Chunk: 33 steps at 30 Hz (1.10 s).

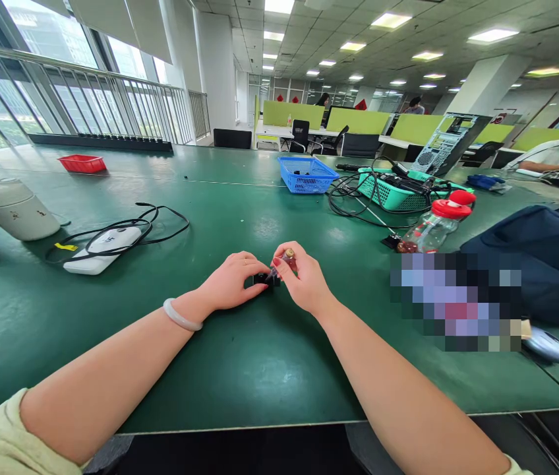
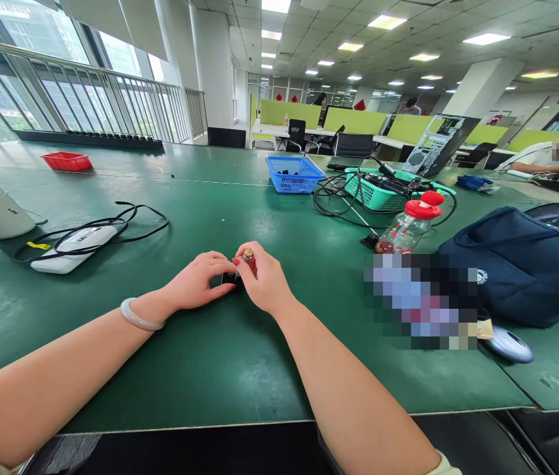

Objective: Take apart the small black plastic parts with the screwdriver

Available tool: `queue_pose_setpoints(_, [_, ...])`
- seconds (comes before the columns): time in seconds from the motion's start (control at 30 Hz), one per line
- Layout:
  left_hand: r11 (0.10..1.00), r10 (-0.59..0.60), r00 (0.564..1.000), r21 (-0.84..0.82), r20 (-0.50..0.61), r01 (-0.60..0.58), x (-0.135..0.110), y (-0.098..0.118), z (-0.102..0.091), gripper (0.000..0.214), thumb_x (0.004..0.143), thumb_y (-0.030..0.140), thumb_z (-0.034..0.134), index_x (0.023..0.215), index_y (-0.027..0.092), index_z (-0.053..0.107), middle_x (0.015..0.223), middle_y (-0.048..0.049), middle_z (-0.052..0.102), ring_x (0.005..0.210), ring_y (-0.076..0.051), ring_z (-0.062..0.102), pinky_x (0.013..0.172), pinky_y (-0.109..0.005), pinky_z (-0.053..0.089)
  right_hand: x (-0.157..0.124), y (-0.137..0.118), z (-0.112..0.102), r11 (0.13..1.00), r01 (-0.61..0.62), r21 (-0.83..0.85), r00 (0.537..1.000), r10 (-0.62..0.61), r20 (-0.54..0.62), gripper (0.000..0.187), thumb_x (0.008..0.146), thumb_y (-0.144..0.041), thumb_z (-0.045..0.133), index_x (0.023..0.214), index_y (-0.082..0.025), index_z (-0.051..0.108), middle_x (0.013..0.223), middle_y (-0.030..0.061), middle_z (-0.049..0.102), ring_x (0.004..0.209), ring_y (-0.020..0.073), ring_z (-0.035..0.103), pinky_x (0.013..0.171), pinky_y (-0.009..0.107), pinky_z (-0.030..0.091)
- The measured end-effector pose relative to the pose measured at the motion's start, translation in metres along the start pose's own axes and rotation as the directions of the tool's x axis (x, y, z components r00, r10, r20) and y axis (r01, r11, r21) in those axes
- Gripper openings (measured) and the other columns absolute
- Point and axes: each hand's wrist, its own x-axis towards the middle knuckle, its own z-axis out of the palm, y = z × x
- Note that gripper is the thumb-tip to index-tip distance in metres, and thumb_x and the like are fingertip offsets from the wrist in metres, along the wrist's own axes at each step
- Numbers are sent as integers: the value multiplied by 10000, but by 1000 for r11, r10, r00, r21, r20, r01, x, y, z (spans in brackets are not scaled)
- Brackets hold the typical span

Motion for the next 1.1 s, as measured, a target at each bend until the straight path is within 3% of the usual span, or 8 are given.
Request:
queue_pose_setpoints(0.1, [997, 76, 995, -4, -62, -76, -1, 1, -2, 278, 927, 327, 564, 1162, 235, 682, 1162, -58, 728, 1085, -226, 629, 1028, -427, 471, -2, -3, -1, 999, 44, 19, 998, -43, -39, 140, 945, -373, 544, 904, -240, 523, 726, -32, 577, 603, 113, 559, 615, 271, 512])
queue_pose_setpoints(0.2, [997, 81, 989, 12, -124, -80, 0, -1, -3, 309, 953, 301, 516, 1218, 221, 653, 1198, -67, 720, 1101, -221, 627, 1036, -415, 472, -4, -4, -4, 989, 139, 52, 968, -125, -219, 163, 969, -403, 524, 936, -243, 530, 794, -11, 621, 633, 119, 596, 635, 285, 536])
queue_pose_setpoints(0.3, [990, -80, 967, 98, -243, 106, 1, -7, -2, 348, 952, 241, 479, 1256, 207, 642, 1243, -86, 707, 1153, -247, 599, 1065, -448, 451, -4, -2, -6, 976, 208, 61, 900, -167, -402, 165, 985, -412, 509, 962, -250, 525, 821, -3, 637, 620, 116, 601, 602, 280, 533])
queue_pose_setpoints(0.4, [913, -305, 896, 169, -321, 371, 2, -18, -1, 419, 936, 182, 444, 1310, 210, 630, 1278, -101, 695, 1174, -285, 576, 1052, -489, 448, -3, 0, -6, 979, 195, 53, 889, -153, -431, 151, 985, -401, 511, 972, -251, 525, 806, -6, 640, 603, 114, 601, 573, 275, 525])
queue_pose_setpoints(0.57, [791, -512, 833, 264, -208, 552, 1, -37, 1, 496, 949, 192, 375, 1369, 305, 613, 1340, -93, 663, 1172, -336, 552, 955, -530, 464, -3, 2, -5, 985, 170, 27, 906, -145, -397, 131, 983, -379, 509, 983, -249, 529, 789, -10, 651, 611, 119, 609, 580, 284, 525])
queue_pose_setpoints(0.87, [866, -419, 908, 304, 7, 397, -3, -27, 4, 498, 939, 203, 354, 1276, 374, 680, 1385, -53, 638, 1254, -325, 549, 1047, -561, 396, -1, 7, -7, 990, 140, 25, 908, -118, -403, 141, 980, -390, 511, 978, -251, 529, 788, -11, 654, 601, 116, 607, 563, 273, 519])
queue_pose_setpoints(1.0, [905, -395, 919, 176, 15, 386, -4, -17, 4, 469, 940, 243, 357, 1312, 256, 643, 1450, -88, 586, 1366, -279, 492, 1154, -505, 357, -2, 5, -7, 987, 159, 15, 899, -138, -416, 155, 980, -400, 508, 978, -247, 533, 784, -13, 649, 595, 111, 605, 568, 271, 525])
queue_pose_setpoints(1.1, [939, -340, 940, 60, 33, 338, -2, -7, 6, 518, 950, 415, 421, 1417, 216, 526, 1525, -105, 504, 1417, -268, 435, 1197, -477, 322, -2, 4, -8, 987, 161, 8, 894, -142, -425, 175, 981, -416, 509, 974, -243, 533, 777, -15, 647, 586, 108, 599, 557, 262, 517])
